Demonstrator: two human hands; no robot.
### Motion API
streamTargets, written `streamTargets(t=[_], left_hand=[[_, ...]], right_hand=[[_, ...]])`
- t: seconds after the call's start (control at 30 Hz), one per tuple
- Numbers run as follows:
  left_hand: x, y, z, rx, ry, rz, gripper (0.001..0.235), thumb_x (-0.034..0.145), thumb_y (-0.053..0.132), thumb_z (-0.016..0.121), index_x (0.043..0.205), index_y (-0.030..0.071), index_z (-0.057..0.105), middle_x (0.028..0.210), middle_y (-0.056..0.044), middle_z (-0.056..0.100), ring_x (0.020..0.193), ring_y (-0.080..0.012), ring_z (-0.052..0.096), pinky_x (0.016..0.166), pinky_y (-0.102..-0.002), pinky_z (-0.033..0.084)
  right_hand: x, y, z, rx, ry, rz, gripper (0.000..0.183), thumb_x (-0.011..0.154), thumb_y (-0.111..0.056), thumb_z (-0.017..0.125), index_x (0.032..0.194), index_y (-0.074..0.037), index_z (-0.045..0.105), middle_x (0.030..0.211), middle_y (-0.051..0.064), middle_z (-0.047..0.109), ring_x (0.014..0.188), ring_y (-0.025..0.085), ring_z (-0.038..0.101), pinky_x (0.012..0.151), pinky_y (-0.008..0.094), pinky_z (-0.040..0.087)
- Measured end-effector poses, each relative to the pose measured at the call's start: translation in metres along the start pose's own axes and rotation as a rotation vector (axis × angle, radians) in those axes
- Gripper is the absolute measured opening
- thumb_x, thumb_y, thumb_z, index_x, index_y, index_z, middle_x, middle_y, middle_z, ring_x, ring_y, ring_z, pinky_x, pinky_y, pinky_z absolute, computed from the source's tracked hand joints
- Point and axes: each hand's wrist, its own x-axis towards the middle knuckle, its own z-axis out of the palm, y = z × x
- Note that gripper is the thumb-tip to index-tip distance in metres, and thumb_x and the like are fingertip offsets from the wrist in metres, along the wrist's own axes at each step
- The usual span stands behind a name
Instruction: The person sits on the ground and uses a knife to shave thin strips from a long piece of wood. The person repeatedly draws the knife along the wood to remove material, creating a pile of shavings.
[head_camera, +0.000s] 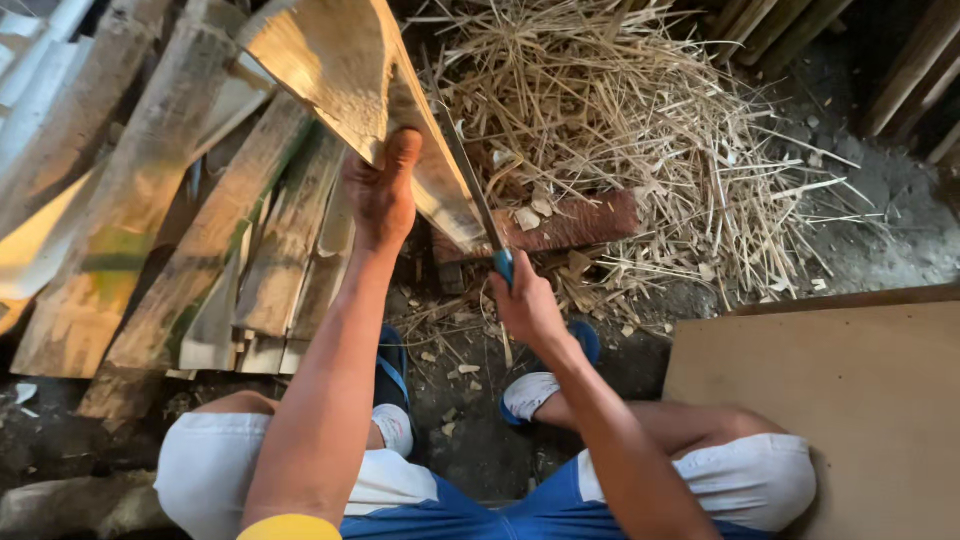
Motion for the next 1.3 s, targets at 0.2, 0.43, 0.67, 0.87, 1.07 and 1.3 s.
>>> streamTargets(t=[0.2, 0.43, 0.67, 0.87, 1.07, 1.3], left_hand=[[0.001, 0.019, -0.002, -0.068, -0.058, -0.109, 0.043, 0.103, 0.043, 0.07, 0.108, 0.001, 0.074, 0.103, -0.008, 0.079, 0.092, -0.0145, 0.072, 0.085, -0.033, 0.059], [0.0, 0.02, 0.01, -0.09, -0.078, -0.063, 0.048, 0.102, 0.044, 0.07, 0.123, 0.001, 0.065, 0.106, -0.011, 0.077, 0.097, -0.0198, 0.075, 0.089, -0.037, 0.061], [-0.007, 0.009, 0.001, 0.063, -0.051, -0.037, 0.039, 0.109, 0.037, 0.066, 0.113, 0.0, 0.076, 0.106, -0.01, 0.079, 0.093, -0.0165, 0.071, 0.083, -0.035, 0.056], [0.002, 0.0, 0.005, 0.627, 0.016, 0.203, 0.037, 0.111, 0.029, 0.057, 0.107, -0.001, 0.077, 0.089, -0.009, 0.068, 0.074, -0.0144, 0.057, 0.068, -0.036, 0.044], [0.005, 0.031, 0.015, 0.235, 0.015, 0.098, 0.038, 0.112, 0.026, 0.049, 0.111, -0.002, 0.075, 0.108, -0.007, 0.077, 0.096, -0.0118, 0.065, 0.089, -0.034, 0.052], [0.012, 0.03, 0.009, 0.172, 0.083, -0.015, 0.042, 0.108, 0.032, 0.05, 0.104, -0.002, 0.076, 0.101, -0.006, 0.076, 0.087, -0.0112, 0.064, 0.08, -0.03, 0.053]], right_hand=[[-0.002, 0.033, 0.045, -0.066, 0.099, -0.027, 0.049, 0.096, -0.027, 0.062, 0.131, 0.002, 0.042, 0.077, 0.034, 0.066, 0.069, 0.056, 0.063, 0.058, 0.061, 0.048], [0.027, 0.119, 0.056, -0.16, -0.032, 0.06, 0.031, 0.1, -0.028, 0.058, 0.115, -0.002, 0.049, 0.081, 0.034, 0.067, 0.077, 0.057, 0.064, 0.065, 0.063, 0.049], [-0.005, 0.177, 0.082, -0.176, -0.032, 0.167, 0.044, 0.094, -0.03, 0.062, 0.122, 0.001, 0.048, 0.096, 0.036, 0.066, 0.09, 0.058, 0.063, 0.079, 0.062, 0.05], [0.006, 0.039, 0.034, -0.017, -0.031, 0.091, 0.035, 0.099, -0.031, 0.061, 0.117, -0.003, 0.05, 0.081, 0.031, 0.068, 0.076, 0.054, 0.065, 0.062, 0.06, 0.047], [-0.004, -0.041, 0.031, 0.123, 0.117, -0.16, 0.032, 0.1, -0.026, 0.061, 0.121, -0.006, 0.046, 0.073, 0.029, 0.067, 0.067, 0.053, 0.063, 0.055, 0.06, 0.042], [0.026, 0.119, 0.097, -0.18, -0.038, 0.287, 0.041, 0.097, -0.034, 0.059, 0.121, -0.003, 0.048, 0.09, 0.035, 0.068, 0.085, 0.057, 0.064, 0.072, 0.062, 0.051]])
